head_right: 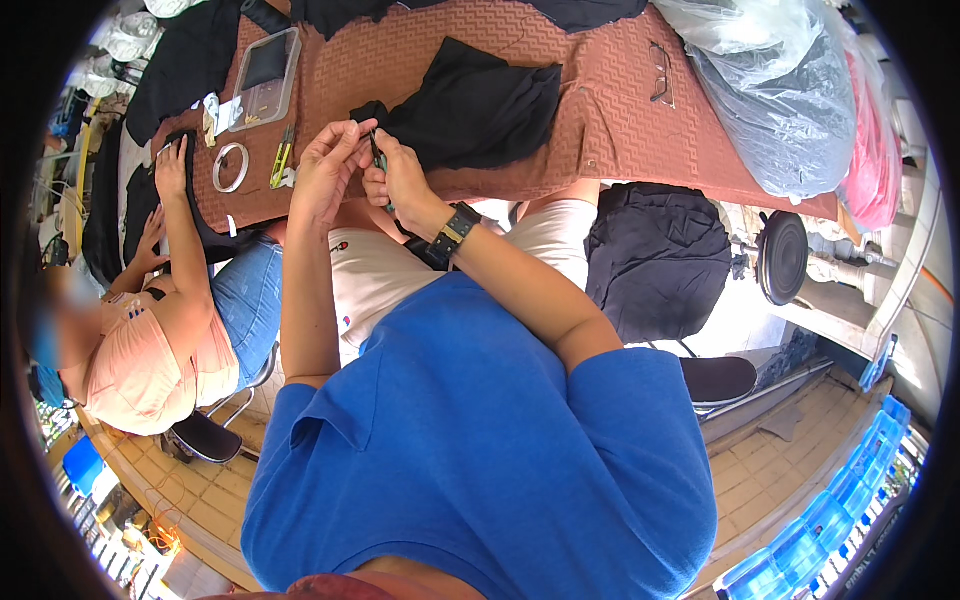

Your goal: The person prepares black garments by hand on a table, trims loose threads with snips, inspects the fabric, and places items into a cardboard box.

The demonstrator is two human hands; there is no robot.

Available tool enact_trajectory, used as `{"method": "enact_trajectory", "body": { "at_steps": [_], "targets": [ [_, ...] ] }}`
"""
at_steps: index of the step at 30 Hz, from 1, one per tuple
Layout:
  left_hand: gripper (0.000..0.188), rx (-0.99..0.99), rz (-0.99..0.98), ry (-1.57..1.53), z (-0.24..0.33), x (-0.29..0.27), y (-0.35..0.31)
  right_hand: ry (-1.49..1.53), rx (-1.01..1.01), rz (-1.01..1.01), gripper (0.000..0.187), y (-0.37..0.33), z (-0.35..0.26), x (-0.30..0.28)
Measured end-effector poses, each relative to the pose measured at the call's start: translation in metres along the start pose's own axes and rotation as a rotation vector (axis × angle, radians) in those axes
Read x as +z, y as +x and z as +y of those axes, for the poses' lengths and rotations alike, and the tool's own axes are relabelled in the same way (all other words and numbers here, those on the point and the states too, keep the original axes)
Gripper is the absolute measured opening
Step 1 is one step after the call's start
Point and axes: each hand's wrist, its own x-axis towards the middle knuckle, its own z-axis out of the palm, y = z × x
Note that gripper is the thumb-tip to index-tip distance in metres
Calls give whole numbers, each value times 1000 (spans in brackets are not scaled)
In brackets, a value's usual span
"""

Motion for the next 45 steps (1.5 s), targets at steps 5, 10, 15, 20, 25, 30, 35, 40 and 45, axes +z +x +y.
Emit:
{"method": "enact_trajectory", "body": {
  "at_steps": [5, 10, 15, 20, 25, 30, 35, 40, 45],
  "targets": [
    [18, 10, -16, 24, 1, 1, -1, 16, -22, 10, 41, 3, -1, 1],
    [17, 16, 47, 26, 1, 6, -4, 34, -22, 13, 40, 5, -2, 1],
    [17, 13, 27, 52, 0, 3, -3, 61, -24, 4, 39, 6, -3, 2],
    [16, 16, 48, 69, -1, 6, -4, 73, -29, -20, 39, 8, -3, 0],
    [15, 13, 44, 89, 1, 9, -5, 72, -25, -9, 39, 7, -5, 1],
    [16, -11, 15, 90, -2, 3, -2, 71, -42, -15, 39, 7, -5, 1],
    [16, -10, 13, 22, -3, 2, 0, 91, -53, -47, 39, 3, 3, -7],
    [16, 29, 140, 109, 5, 0, -5, -443, -395, 213, 33, -38, -48, -31],
    [15, 66, 127, 269, 21, -2, -4, -1578, -976, 1054, 34, -34, -145, -189]
  ]
}}
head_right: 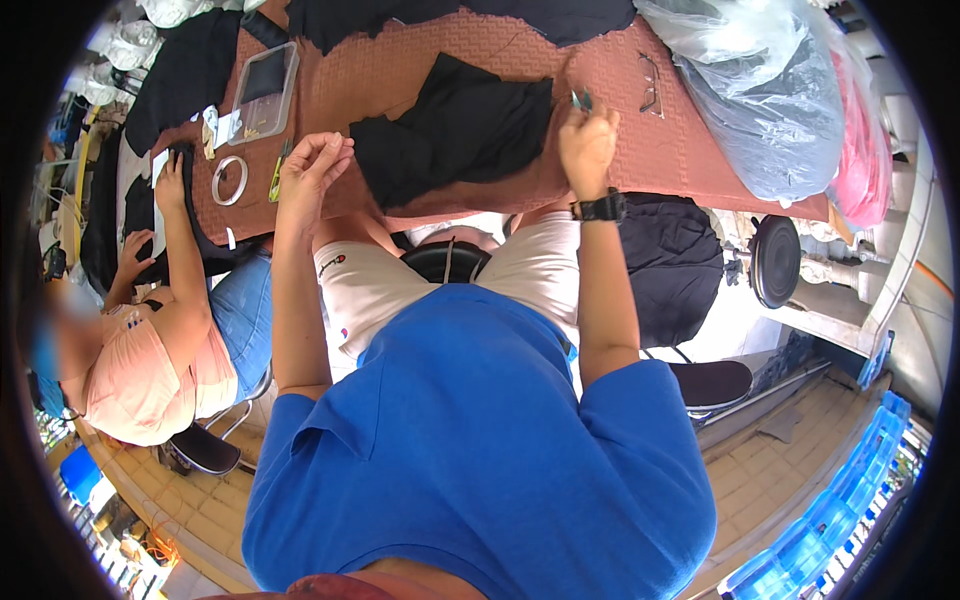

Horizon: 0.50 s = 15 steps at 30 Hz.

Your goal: The person prepares black garments by hand on a table, trims loose threads with snips, inspects the fabric, and places items into a cardboard box.

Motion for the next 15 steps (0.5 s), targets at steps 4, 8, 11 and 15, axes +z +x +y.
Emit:
{"method": "enact_trajectory", "body": {
  "at_steps": [4, 8, 11, 15],
  "targets": [
    [16, 16, -22, 85, 17, 12, 2, -414, -43, -27, 44, 3, -44, -22],
    [18, 62, -177, 133, 37, 39, 6, 422, -659, -183, 52, 4, -151, -33],
    [20, 59, -245, -58, 50, 34, 7, 926, -372, -909, 23, 0, -179, -28],
    [19, 113, -324, -314, 68, -4, 0, 1372, -113, -1227, 23, 22, -164, -47]
  ]
}}
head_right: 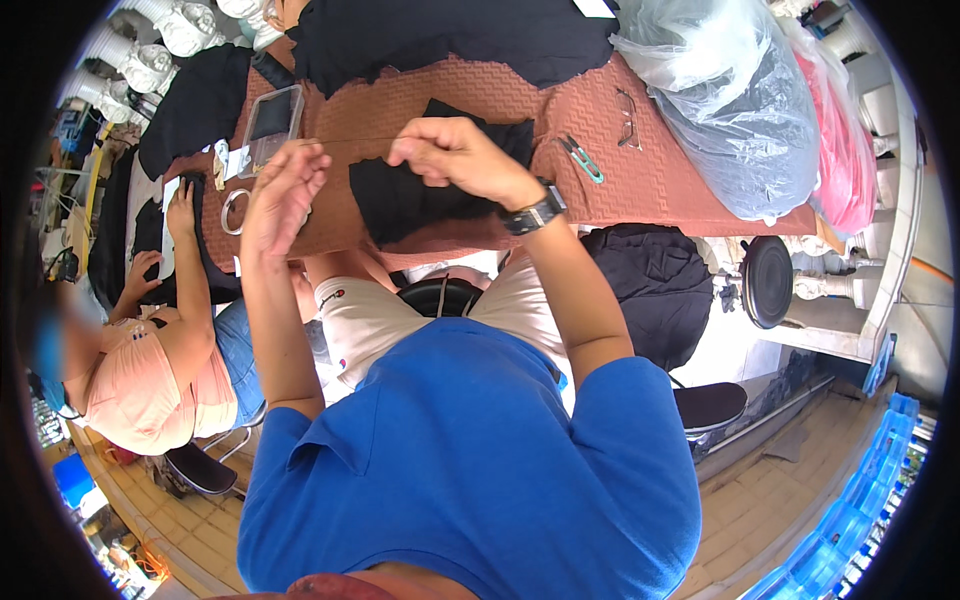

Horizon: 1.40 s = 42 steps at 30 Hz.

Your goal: The person prepares black garments by hand on a table, trims loose threads with snips, inspects the fabric, and places items into a cardboard box.

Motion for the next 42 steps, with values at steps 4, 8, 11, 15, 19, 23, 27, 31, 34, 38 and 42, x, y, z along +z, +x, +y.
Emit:
{"method": "enact_trajectory", "body": {
  "at_steps": [4, 8, 11, 15, 19, 23, 27, 31, 34, 38, 42],
  "targets": [
    [23, 186, -198, -290, 26, -2, -22, 125, 19, -5, 26, -26, -18, -22],
    [12, 243, -392, -622, 53, 8, -45, -120, 32, 279, 25, -47, -15, -41],
    [15, 289, -456, -619, 66, 20, -61, -186, -5, 556, 23, -57, -4, -50],
    [19, 275, -513, -626, 77, 17, -81, -141, -152, 881, 14, -61, 3, -55],
    [21, 286, -700, -652, 82, 9, -88, 47, -330, 967, 3, -60, 8, -61],
    [9, 426, -169, -343, 71, 21, -85, 185, -336, 830, 2, -55, 9, -51],
    [29, 263, 264, 434, 5, 31, -46, -57, -239, 587, 6, -35, 16, -11],
    [38, 179, 28, 459, -24, 47, -27, -163, -126, 342, 13, -19, 18, 32],
    [42, 148, -62, 443, -30, 51, -25, -135, 39, 270, 17, -16, 14, 37],
    [44, 133, -122, 472, -30, 53, -26, 64, 167, 250, 23, -13, 15, 38],
    [43, 151, -132, 458, -31, 56, -27, 245, 177, 233, 22, -10, 28, 39]
  ]
}}
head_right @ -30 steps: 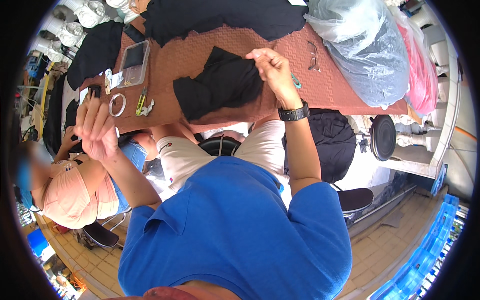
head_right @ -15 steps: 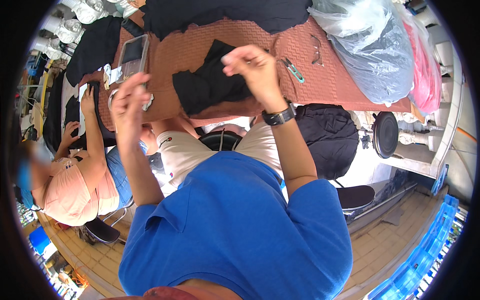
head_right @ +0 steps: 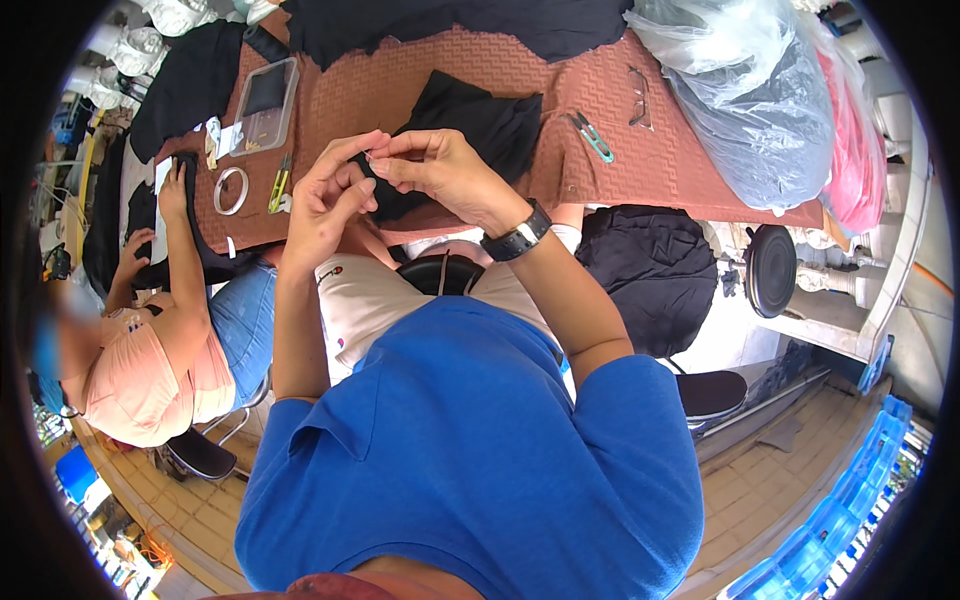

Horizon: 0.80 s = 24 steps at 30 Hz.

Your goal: The person prepares black garments by hand on a table, trims loose threads with snips, inspects the fabric, and places items into a cardboard box.

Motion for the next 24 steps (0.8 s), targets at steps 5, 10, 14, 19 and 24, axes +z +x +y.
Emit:
{"method": "enact_trajectory", "body": {
  "at_steps": [5, 10, 14, 19, 24],
  "targets": [
    [45, 17, 74, -17, -9, -1, -2, 102, -45, 21, 20, 2, 7, 1],
    [28, 31, 264, -6, -11, 7, -1, 65, -128, 80, 19, 4, 14, 2],
    [10, 83, 319, 199, -20, 3, 0, -4, -130, 118, 19, 2, 14, 3],
    [6, 111, 364, 242, -19, 3, 1, -15, -158, 138, 18, 1, 12, 2],
    [6, 117, 369, 386, -12, 3, 1, -186, -280, 152, 16, 2, 15, 6]
  ]
}}
